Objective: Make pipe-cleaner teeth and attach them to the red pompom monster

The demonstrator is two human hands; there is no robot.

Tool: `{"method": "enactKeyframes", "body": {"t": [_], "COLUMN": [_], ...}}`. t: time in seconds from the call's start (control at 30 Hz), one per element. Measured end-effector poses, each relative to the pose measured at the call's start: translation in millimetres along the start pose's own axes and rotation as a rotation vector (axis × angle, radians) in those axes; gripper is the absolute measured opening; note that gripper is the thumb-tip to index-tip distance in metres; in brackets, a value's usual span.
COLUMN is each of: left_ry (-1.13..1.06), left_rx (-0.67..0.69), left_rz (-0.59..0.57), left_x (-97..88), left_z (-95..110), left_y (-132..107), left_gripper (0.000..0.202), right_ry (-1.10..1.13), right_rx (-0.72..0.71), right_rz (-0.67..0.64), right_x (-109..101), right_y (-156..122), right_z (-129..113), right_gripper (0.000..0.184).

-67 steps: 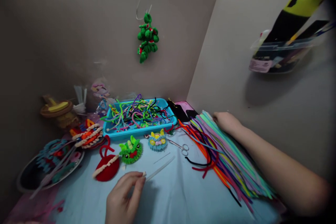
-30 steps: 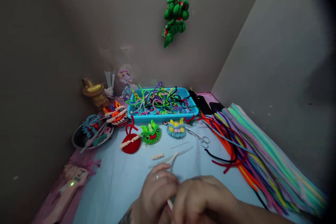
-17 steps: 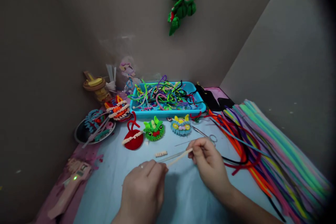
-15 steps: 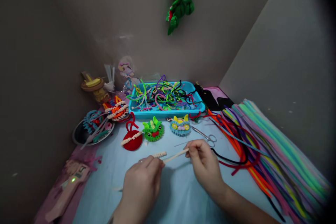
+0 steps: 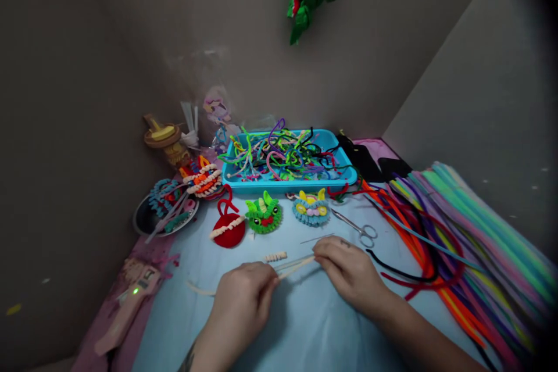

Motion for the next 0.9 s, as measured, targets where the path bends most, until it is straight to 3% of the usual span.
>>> {"method": "enactKeyframes", "body": {"t": [0.13, 0.33, 0.43, 0.5, 0.6, 0.77, 0.83, 0.9], "left_ry": [0.068, 0.085, 0.118, 0.091, -0.071, -0.374, -0.474, -0.556], "left_rx": [-0.044, 0.015, -0.026, -0.052, -0.055, -0.184, -0.256, -0.287], "left_rz": [-0.114, -0.142, -0.121, -0.045, 0.139, 0.636, 0.794, 0.799], "left_x": [-2.8, 11.2, 21.1, 22.6, 17.9, 4.0, 0.3, -0.6], "left_z": [3, 14, 15, 11, 3, -7, -10, -10], "left_y": [1, 0, 1, 1, -1, -11, -14, -13], "left_gripper": [0.024, 0.024, 0.018, 0.019, 0.017, 0.011, 0.011, 0.010], "right_ry": [-0.041, 0.004, -0.011, -0.115, -0.259, -0.328, -0.295, -0.249], "right_rx": [0.051, -0.064, -0.007, 0.073, 0.128, 0.093, 0.102, 0.153], "right_rz": [0.048, -0.181, -0.260, -0.285, -0.334, -0.363, -0.285, -0.079], "right_x": [6, 17, 20, 21, 22, 25, 21, 14], "right_y": [0, 1, 2, 4, 6, 4, 3, 3], "right_z": [2, -14, -16, -12, -4, 0, 0, -1], "right_gripper": [0.014, 0.013, 0.025, 0.032, 0.019, 0.016, 0.017, 0.018]}}
Point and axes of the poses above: each hand's wrist, its own y-axis towards the middle knuckle, its own x-axis out of the palm, z = x × y, the point moved 1 cm from there along y, towards the middle knuckle, and after that the axes turned 3 degrees about y, right-handed, at the moved point
